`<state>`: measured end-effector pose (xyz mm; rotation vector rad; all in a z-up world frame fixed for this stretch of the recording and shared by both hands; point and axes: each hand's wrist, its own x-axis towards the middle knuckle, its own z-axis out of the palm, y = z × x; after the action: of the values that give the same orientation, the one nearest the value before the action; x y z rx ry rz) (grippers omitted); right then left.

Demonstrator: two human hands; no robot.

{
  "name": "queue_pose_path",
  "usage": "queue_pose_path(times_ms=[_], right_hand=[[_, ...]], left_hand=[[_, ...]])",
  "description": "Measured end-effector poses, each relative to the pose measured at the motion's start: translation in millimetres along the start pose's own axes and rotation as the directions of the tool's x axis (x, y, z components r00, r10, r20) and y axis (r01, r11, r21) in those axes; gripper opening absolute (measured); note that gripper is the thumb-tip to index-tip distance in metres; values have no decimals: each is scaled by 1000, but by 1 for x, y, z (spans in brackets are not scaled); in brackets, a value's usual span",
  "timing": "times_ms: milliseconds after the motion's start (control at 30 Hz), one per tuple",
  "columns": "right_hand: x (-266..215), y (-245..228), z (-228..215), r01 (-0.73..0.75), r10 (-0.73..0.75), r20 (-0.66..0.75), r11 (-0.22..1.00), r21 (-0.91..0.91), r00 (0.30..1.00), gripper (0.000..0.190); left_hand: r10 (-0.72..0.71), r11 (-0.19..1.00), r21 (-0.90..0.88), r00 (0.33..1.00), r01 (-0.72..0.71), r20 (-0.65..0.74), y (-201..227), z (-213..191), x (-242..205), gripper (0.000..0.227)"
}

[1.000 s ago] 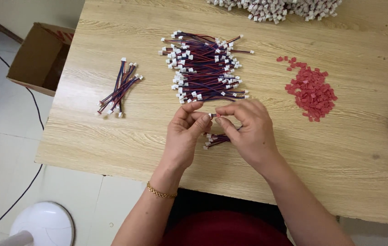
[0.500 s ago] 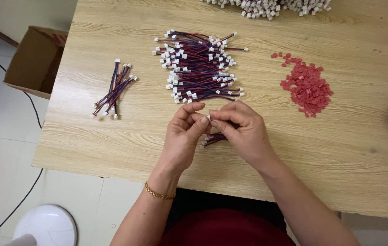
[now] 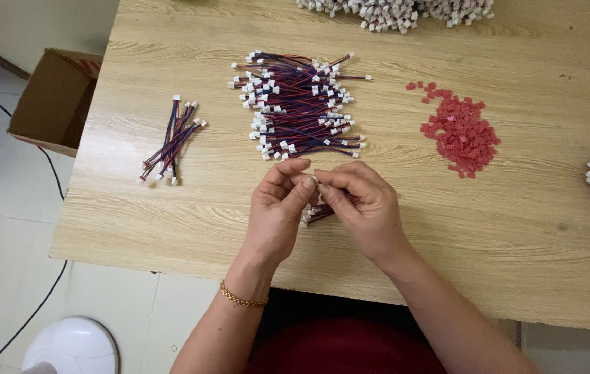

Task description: Attaching small red plastic clips to wire bundles on a factory worktable

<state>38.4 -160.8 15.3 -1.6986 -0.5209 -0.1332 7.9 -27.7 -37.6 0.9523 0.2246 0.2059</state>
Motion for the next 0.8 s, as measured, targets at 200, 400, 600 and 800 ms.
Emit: queue_pose_path(times_ms=[200,400,600,800], right_hand=[[3,-4,-17,33,-33,-5,995,-92,999,19],[2,12,-30,-128,133,-82,990,61,988,12],[-3,-6,-30,-293,313,3,884,363,950,20],[-15,-6,-24,-441,434,113,806,394,894,25]], left_hand=[[-33,984,173,999,39,-39,7,1,-3,20],[-27,980,195,998,37,-54,5,-2,-4,20],[-10,977,213,996,28,-89,13,0,-3,21],[-17,986,165,996,31,-83,9,10,-7,22]])
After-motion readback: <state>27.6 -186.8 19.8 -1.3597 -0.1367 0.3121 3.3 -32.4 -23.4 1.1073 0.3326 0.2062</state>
